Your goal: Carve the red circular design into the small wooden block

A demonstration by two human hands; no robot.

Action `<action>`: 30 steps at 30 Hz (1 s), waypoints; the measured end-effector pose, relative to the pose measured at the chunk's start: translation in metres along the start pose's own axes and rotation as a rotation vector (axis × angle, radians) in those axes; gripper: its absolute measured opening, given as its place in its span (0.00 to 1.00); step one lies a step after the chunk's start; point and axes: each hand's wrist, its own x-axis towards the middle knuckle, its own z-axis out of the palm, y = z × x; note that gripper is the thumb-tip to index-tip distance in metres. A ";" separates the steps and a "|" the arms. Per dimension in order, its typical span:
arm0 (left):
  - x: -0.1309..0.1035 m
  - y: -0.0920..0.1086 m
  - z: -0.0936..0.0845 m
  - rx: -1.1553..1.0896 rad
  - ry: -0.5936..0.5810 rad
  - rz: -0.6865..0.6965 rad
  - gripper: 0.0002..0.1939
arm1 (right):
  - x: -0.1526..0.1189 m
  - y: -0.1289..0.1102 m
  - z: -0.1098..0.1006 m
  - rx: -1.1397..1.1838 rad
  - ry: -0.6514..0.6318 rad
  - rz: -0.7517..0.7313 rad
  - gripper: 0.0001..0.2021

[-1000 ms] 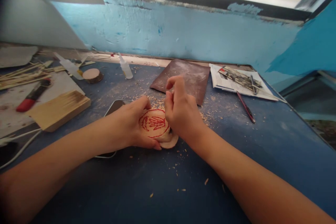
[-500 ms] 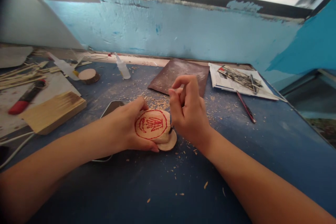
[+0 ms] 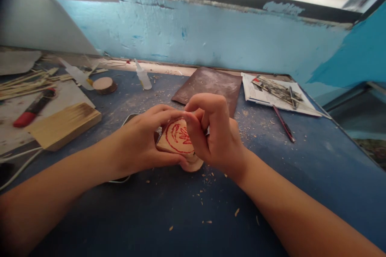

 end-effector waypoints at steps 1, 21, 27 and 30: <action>0.000 -0.001 0.000 -0.044 0.026 0.032 0.42 | 0.000 -0.001 -0.001 -0.015 0.013 -0.015 0.15; 0.006 -0.013 0.001 -0.071 0.010 0.210 0.39 | 0.008 -0.002 0.007 -0.028 -0.138 0.136 0.13; 0.007 -0.014 -0.001 -0.116 -0.005 0.179 0.33 | 0.002 0.005 0.002 -0.026 -0.292 0.052 0.10; 0.007 -0.014 -0.003 -0.136 -0.019 0.156 0.35 | -0.002 0.011 -0.001 -0.041 -0.245 0.021 0.11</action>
